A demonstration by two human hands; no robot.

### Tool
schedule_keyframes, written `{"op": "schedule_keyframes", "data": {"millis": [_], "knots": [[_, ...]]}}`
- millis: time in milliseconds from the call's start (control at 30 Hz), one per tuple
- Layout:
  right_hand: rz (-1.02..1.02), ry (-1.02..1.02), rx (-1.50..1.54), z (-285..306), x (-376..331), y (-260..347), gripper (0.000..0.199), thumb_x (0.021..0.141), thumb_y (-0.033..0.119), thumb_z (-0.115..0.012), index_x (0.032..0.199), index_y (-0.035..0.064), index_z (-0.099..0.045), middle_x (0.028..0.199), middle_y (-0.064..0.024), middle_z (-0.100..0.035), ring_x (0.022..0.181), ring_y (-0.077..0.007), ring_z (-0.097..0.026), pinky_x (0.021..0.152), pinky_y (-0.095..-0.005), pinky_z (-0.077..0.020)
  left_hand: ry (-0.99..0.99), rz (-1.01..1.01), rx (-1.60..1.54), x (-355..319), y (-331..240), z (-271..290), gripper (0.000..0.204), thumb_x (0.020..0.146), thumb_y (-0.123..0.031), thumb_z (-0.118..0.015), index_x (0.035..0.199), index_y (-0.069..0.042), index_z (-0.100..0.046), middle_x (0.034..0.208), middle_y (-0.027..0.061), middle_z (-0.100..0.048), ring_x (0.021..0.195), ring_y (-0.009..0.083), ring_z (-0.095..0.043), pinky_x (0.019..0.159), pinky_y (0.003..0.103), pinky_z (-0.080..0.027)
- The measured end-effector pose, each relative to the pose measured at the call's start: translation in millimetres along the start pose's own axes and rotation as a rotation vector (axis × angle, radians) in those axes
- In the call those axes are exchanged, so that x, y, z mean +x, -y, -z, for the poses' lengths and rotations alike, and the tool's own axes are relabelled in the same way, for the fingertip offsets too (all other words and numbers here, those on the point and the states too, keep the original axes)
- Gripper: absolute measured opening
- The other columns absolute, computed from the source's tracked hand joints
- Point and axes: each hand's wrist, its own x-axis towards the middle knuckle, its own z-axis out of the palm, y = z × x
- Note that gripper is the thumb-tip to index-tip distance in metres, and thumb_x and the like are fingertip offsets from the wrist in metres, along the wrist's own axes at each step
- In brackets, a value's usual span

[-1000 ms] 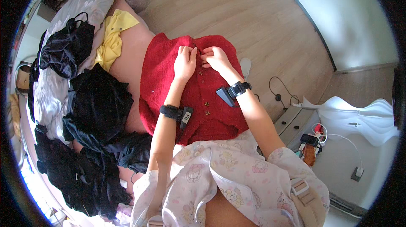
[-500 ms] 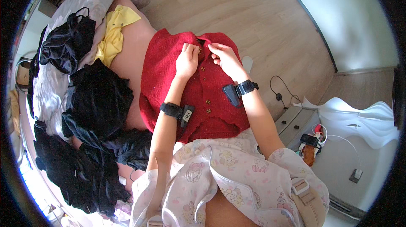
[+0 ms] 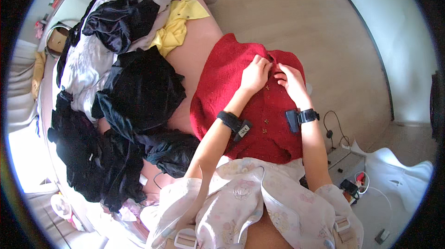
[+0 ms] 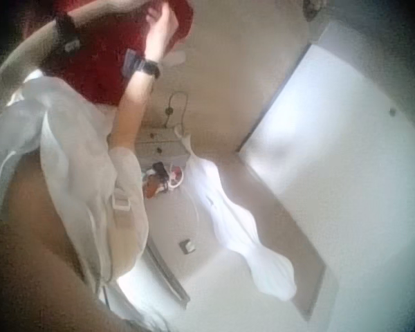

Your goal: Sort a pile of laundry on a bed and button a red garment.

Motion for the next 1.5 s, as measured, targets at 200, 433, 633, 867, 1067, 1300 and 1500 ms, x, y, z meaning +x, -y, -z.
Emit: {"op": "schedule_keyframes", "data": {"millis": [200, 433, 633, 867, 1067, 1300, 1500], "knots": [[-0.015, 0.094, -0.035, 5.8, 7.8, 3.8, 0.024, 0.093, 0.013, -0.058, 0.11, -0.0042, -0.06, 0.098, -0.0094, -0.065, 0.083, -0.0141, -0.066, 0.072, -0.0225, -0.0555, 0.067, 0.027, -0.073, 2.8, 3.8, 2.4, 0.019, 0.091, -0.019, -0.055, 0.095, -0.003, -0.063, 0.093, 0.0128, -0.059, 0.086, 0.0324, -0.061, 0.073, 0.039, -0.05], [0.124, -0.037, -0.355, -13.0, 12.1, -2.3, 0.016, 0.092, 0.01, -0.058, 0.1, -0.0027, -0.063, 0.088, -0.0082, -0.067, 0.074, -0.0144, -0.067, 0.06, -0.0259, -0.0573, 0.013, 0.027, 0.023, -0.8, 10.0, -12.4, 0.023, 0.092, -0.021, -0.053, 0.098, -0.002, -0.063, 0.089, 0.0169, -0.058, 0.085, 0.0355, -0.058, 0.075, 0.041, -0.049], [0.413, -0.244, -0.616, -13.4, 11.8, -22.8, 0.013, 0.088, 0.009, -0.064, 0.096, -0.001, -0.066, 0.082, -0.0071, -0.069, 0.07, -0.0102, -0.063, 0.058, -0.0248, -0.0516, -0.063, 0.112, 0.28, -1.2, -11.0, -31.4, 0.029, 0.092, -0.019, -0.047, 0.089, 0.007, -0.059, 0.089, 0.0229, -0.057, 0.089, 0.0389, -0.053, 0.079, 0.044, -0.047], [0.337, -0.203, -0.398, -9.4, 15.5, -28.2, 0.014, 0.087, 0.008, -0.065, 0.096, -0.0025, -0.066, 0.082, -0.0083, -0.069, 0.071, -0.0115, -0.065, 0.057, -0.0264, -0.0548, 0.034, 0.065, 0.324, 4.2, -5.1, -26.1, 0.025, 0.091, -0.017, -0.047, 0.084, 0.004, -0.059, 0.09, 0.02, -0.059, 0.081, 0.0352, -0.06, 0.073, 0.043, -0.051], [0.291, -0.199, -0.441, -12.6, 22.9, -28.5, 0.016, 0.088, 0.011, -0.064, 0.096, -0.0028, -0.066, 0.082, -0.01, -0.068, 0.072, -0.0144, -0.066, 0.057, -0.0297, -0.0589, -0.032, 0.068, 0.378, -0.6, -7.8, -17.7, 0.022, 0.092, -0.019, -0.049, 0.085, 0.0, -0.058, 0.089, 0.0155, -0.056, 0.077, 0.0319, -0.063, 0.068, 0.041, -0.053], [0.071, -0.074, -0.2, -9.5, 20.5, -11.5, 0.016, 0.091, 0.01, -0.059, 0.1, -0.0043, -0.06, 0.089, -0.0111, -0.064, 0.079, -0.0177, -0.067, 0.063, -0.0315, -0.0608, -0.059, 0.014, 0.289, -0.7, -4.6, -12.0, 0.023, 0.091, -0.02, -0.05, 0.081, -0.001, -0.06, 0.09, 0.0144, -0.057, 0.075, 0.0319, -0.062, 0.065, 0.041, -0.052], [0.06, -0.117, -0.27, -9.5, 22.9, -15.6, 0.019, 0.093, 0.011, -0.058, 0.103, -0.0046, -0.06, 0.091, -0.0104, -0.064, 0.08, -0.0173, -0.067, 0.064, -0.03, -0.0605, -0.052, 0.07, 0.297, -0.8, -8.2, -16.9, 0.024, 0.093, -0.021, -0.05, 0.087, 0.0, -0.059, 0.093, 0.0147, -0.056, 0.075, 0.0342, -0.061, 0.065, 0.043, -0.051]]}}
